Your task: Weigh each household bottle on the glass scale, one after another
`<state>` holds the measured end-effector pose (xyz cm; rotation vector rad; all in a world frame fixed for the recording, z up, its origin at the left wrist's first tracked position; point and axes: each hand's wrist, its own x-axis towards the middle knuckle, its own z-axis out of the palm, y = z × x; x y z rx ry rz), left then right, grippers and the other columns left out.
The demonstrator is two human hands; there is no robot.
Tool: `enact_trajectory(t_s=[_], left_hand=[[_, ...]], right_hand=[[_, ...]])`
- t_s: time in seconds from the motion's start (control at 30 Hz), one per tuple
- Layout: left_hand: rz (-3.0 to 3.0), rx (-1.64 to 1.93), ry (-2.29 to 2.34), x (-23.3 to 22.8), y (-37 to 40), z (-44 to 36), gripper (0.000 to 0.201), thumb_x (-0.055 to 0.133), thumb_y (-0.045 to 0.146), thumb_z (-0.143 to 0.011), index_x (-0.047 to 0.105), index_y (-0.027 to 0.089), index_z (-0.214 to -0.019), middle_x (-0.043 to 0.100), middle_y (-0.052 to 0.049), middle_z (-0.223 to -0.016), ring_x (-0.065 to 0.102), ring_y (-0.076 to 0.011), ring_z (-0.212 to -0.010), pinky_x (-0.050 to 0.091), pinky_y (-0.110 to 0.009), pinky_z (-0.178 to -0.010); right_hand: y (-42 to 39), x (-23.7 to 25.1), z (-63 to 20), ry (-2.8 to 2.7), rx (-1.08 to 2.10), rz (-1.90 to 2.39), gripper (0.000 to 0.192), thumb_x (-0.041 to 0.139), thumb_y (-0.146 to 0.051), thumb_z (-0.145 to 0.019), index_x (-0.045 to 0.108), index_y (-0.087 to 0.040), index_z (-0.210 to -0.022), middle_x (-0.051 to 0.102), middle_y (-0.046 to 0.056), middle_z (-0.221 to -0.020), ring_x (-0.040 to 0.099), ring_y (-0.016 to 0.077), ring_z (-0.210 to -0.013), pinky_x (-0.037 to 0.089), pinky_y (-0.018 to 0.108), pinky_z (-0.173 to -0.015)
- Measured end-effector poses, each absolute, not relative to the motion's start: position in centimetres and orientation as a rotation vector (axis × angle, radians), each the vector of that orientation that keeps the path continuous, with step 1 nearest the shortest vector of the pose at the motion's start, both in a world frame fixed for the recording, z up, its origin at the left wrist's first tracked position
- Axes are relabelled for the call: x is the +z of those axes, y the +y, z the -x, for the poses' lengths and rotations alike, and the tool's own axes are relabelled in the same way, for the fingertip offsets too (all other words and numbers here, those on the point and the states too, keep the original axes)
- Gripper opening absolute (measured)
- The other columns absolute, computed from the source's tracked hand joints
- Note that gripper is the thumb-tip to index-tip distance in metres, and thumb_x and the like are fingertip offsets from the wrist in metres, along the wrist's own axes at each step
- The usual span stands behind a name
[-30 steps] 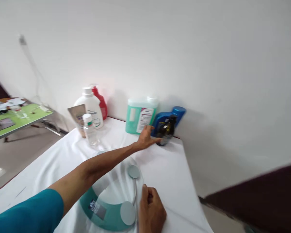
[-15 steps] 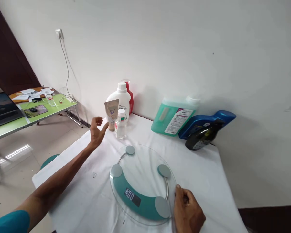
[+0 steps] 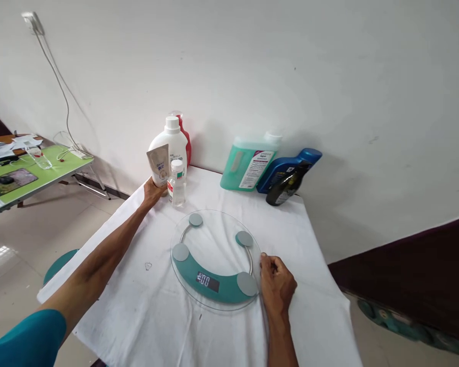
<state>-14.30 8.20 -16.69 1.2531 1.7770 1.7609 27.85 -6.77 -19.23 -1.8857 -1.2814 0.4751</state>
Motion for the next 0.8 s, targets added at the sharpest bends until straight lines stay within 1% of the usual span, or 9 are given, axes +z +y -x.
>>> enact_trajectory(t_s=[0.1,0.2,0.3,0.4,0.5,0.6,0.7,0.8], left_hand=[[-1.129,1.853,1.724,-16.3,7.6,14.8,0.033,0.09,0.025,-0.066,0.073,0.017,-0.094,0.081,-0.008,-0.097,0.074,-0.0234,-0.092,0.059,-0.034,-0.079],[-1.011,1.93,1.68,-15.9,5.8,16.0,0.033,0.09,0.023,-0.065,0.073,0.014,-0.091,0.081,-0.009,-0.093,0.075,-0.0234,-0.087,0.063,-0.038,-0.082],[-0.994,1.99,1.703,-15.0,2.7,17.3,0.036,0.092,0.028,-0.064,0.075,0.012,-0.091,0.08,-0.009,-0.093,0.077,-0.0253,-0.087,0.066,-0.044,-0.086],[-1.113,1.986,1.714,-13.4,-0.8,17.1,0.043,0.095,0.038,-0.063,0.078,0.012,-0.093,0.082,-0.01,-0.094,0.079,-0.0292,-0.09,0.067,-0.047,-0.088],[-1.214,1.878,1.582,-11.7,-3.6,14.0,0.045,0.097,0.043,-0.062,0.08,0.013,-0.092,0.083,-0.01,-0.094,0.081,-0.0323,-0.09,0.069,-0.048,-0.085],[-1.239,1.69,1.366,-10.9,-5.0,8.7,0.046,0.099,0.043,-0.06,0.081,0.013,-0.091,0.084,-0.011,-0.095,0.081,-0.0332,-0.09,0.069,-0.048,-0.083],[-1.253,1.512,1.176,-11.3,-5.3,3.1,0.044,0.099,0.044,-0.063,0.081,0.014,-0.091,0.085,-0.012,-0.097,0.081,-0.0318,-0.091,0.069,-0.047,-0.085],[-1.299,1.385,1.083,-12.4,-5.2,-1.1,0.044,0.1,0.042,-0.064,0.081,0.014,-0.093,0.085,-0.012,-0.099,0.081,-0.0299,-0.091,0.068,-0.045,-0.087]], right_hand=[[-6.9,-19.1,-27.8,-1.288,0.477,1.874,0.046,0.051,-0.071,-0.081,0.06,-0.027,-0.068,0.071,0.008,-0.064,0.062,0.0261,-0.064,0.044,0.036,-0.068],[-6.8,-19.0,-27.7,-1.297,0.48,1.855,0.045,0.05,-0.069,-0.081,0.059,-0.027,-0.067,0.069,0.007,-0.063,0.061,0.025,-0.063,0.043,0.036,-0.068],[-6.7,-19.1,-27.6,-1.302,0.458,1.837,0.044,0.05,-0.067,-0.082,0.057,-0.027,-0.067,0.068,0.007,-0.062,0.059,0.0241,-0.064,0.042,0.036,-0.068],[-6.5,-19.4,-27.7,-1.298,0.438,1.84,0.041,0.049,-0.066,-0.081,0.056,-0.027,-0.067,0.067,0.007,-0.062,0.058,0.024,-0.065,0.042,0.036,-0.069],[-6.4,-19.7,-27.7,-1.294,0.438,1.84,0.04,0.049,-0.064,-0.081,0.056,-0.027,-0.068,0.066,0.007,-0.062,0.058,0.024,-0.066,0.041,0.036,-0.07],[-6.4,-19.8,-27.8,-1.297,0.442,1.819,0.04,0.05,-0.064,-0.082,0.057,-0.027,-0.069,0.066,0.007,-0.062,0.058,0.0243,-0.066,0.041,0.036,-0.069],[-6.6,-19.7,-27.8,-1.311,0.454,1.795,0.041,0.049,-0.065,-0.083,0.056,-0.028,-0.069,0.067,0.007,-0.062,0.059,0.0247,-0.066,0.042,0.036,-0.069],[-6.8,-19.4,-27.7,-1.324,0.466,1.784,0.042,0.048,-0.066,-0.084,0.056,-0.028,-0.069,0.067,0.007,-0.063,0.06,0.0248,-0.067,0.042,0.036,-0.069]])
